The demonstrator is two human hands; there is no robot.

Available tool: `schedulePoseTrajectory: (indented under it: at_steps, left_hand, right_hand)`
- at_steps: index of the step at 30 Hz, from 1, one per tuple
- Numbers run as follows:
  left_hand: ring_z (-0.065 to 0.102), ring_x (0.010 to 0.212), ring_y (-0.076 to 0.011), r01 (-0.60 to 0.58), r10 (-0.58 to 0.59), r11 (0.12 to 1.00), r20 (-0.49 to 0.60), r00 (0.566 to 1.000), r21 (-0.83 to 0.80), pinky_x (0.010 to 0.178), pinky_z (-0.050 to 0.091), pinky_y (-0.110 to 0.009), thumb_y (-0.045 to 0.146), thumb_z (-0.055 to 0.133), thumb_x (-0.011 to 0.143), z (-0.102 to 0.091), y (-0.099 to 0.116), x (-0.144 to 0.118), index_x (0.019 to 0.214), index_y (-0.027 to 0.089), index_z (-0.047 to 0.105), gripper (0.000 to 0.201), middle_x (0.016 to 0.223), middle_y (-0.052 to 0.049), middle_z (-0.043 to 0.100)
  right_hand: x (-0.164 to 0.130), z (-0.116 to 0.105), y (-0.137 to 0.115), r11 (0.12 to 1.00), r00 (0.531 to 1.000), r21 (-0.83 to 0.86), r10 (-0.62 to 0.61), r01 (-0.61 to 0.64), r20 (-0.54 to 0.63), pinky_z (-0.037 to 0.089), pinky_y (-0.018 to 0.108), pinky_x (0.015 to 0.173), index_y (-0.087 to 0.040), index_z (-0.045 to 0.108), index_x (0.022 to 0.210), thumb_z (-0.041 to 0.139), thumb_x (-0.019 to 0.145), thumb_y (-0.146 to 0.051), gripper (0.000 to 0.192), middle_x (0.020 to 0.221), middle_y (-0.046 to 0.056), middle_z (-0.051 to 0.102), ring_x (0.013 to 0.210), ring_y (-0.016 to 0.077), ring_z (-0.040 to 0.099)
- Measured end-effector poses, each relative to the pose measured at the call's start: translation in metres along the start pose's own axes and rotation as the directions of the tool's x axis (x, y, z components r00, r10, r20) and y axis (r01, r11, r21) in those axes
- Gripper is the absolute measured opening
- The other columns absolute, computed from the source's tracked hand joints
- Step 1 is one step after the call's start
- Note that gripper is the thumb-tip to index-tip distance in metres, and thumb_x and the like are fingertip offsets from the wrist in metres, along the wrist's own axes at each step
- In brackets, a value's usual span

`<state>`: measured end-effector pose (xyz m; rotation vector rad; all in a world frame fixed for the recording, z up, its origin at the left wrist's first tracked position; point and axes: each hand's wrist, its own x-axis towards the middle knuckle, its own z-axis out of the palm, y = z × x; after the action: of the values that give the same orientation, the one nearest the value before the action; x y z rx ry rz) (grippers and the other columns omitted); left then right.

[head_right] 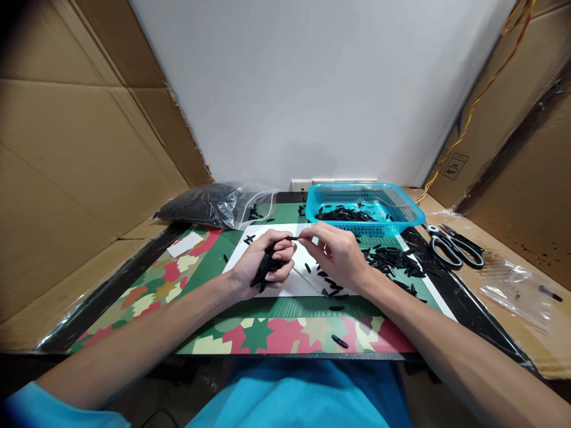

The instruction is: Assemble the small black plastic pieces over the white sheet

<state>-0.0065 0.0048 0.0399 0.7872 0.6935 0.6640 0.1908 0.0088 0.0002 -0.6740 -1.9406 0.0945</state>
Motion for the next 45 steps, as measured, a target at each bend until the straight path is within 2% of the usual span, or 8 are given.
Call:
schedulePoseTrajectory:
  at_steps: [17,23,28,30,33,36,39,45]
  left_hand:
    - [0.035,0.032,-0.0075,0.022,-0.022,1.0,0.004,1.0,0.014,0.031,0.023,-0.02,0.04,0.064,0.085,-0.002,-0.002,0.001,0.065,0.022,0.036,0.039,0.055,0.009,0.033]
    - [0.035,0.032,-0.0073,0.02,-0.02,0.999,-0.001,1.0,0.028,0.031,0.021,-0.019,0.039,0.062,0.087,-0.002,-0.003,0.002,0.066,0.021,0.038,0.036,0.057,0.009,0.034]
    - [0.034,0.033,-0.0069,0.02,-0.018,0.999,-0.033,0.999,0.041,0.032,0.02,-0.019,0.038,0.06,0.088,0.0,-0.003,0.002,0.067,0.021,0.036,0.036,0.058,0.009,0.034]
    - [0.035,0.033,-0.007,0.018,-0.015,0.999,-0.045,0.999,0.049,0.032,0.02,-0.019,0.038,0.06,0.088,-0.001,-0.003,0.003,0.067,0.021,0.036,0.036,0.059,0.009,0.034]
    - [0.036,0.033,-0.0072,0.021,-0.018,0.998,-0.054,0.998,0.062,0.031,0.021,-0.02,0.038,0.061,0.086,-0.003,-0.005,0.005,0.067,0.022,0.037,0.034,0.059,0.009,0.034]
    - [0.037,0.034,-0.0072,0.0,0.008,0.995,-0.076,0.997,0.097,0.032,0.026,-0.02,0.038,0.062,0.084,-0.006,-0.008,0.007,0.068,0.022,0.04,0.031,0.059,0.009,0.036]
    - [0.038,0.035,-0.0078,0.001,0.021,0.989,-0.142,0.99,0.15,0.032,0.026,-0.02,0.038,0.06,0.083,-0.008,-0.011,0.009,0.067,0.022,0.042,0.029,0.054,0.007,0.039]
    - [0.036,0.035,-0.0087,0.088,-0.058,0.984,-0.186,0.981,0.158,0.031,0.022,-0.019,0.036,0.06,0.081,-0.009,-0.015,0.011,0.069,0.023,0.045,0.023,0.051,0.006,0.039]
  right_hand:
    - [0.0,-0.003,0.0,0.996,0.998,-0.067,-0.065,0.067,0.026,0.042,0.025,0.055,-0.021,0.066,0.099,0.054,0.104,-0.02,0.014,0.08,0.002,0.067,0.057,0.0111,0.053]
    - [0.004,-0.014,0.007,0.958,0.987,-0.242,-0.16,0.154,-0.002,0.039,0.026,0.053,-0.02,0.067,0.097,0.057,0.102,-0.019,0.011,0.077,0.001,0.068,0.054,0.0105,0.053]
    - [0.01,-0.024,0.032,0.803,0.988,-0.588,0.004,-0.095,-0.154,0.042,0.033,0.067,-0.021,0.071,0.093,0.062,0.101,-0.026,0.014,0.087,0.005,0.074,0.074,0.02,0.063]
    - [0.011,-0.026,0.04,0.774,0.988,-0.62,0.045,-0.128,-0.149,0.044,0.038,0.076,-0.021,0.072,0.1,0.063,0.101,-0.028,0.012,0.097,0.008,0.075,0.086,0.0256,0.063]
    - [0.011,-0.024,0.035,0.872,0.997,-0.488,0.009,-0.046,-0.079,0.048,0.043,0.084,-0.02,0.071,0.107,0.062,0.102,-0.027,0.013,0.103,0.01,0.073,0.094,0.0273,0.062]
    - [0.009,-0.014,0.012,0.952,0.989,-0.269,-0.143,0.15,0.046,0.051,0.043,0.086,-0.021,0.07,0.112,0.061,0.102,-0.021,0.014,0.105,0.011,0.073,0.095,0.0254,0.063]
    - [0.005,-0.002,-0.01,0.964,0.96,-0.082,-0.241,0.254,0.146,0.052,0.039,0.079,-0.022,0.068,0.117,0.063,0.1,-0.017,0.019,0.104,0.01,0.073,0.088,0.023,0.061]
    - [0.001,0.006,-0.015,0.954,0.937,-0.032,-0.285,0.297,0.199,0.051,0.037,0.074,-0.022,0.069,0.119,0.06,0.1,-0.011,0.024,0.108,0.011,0.072,0.086,0.0219,0.057]
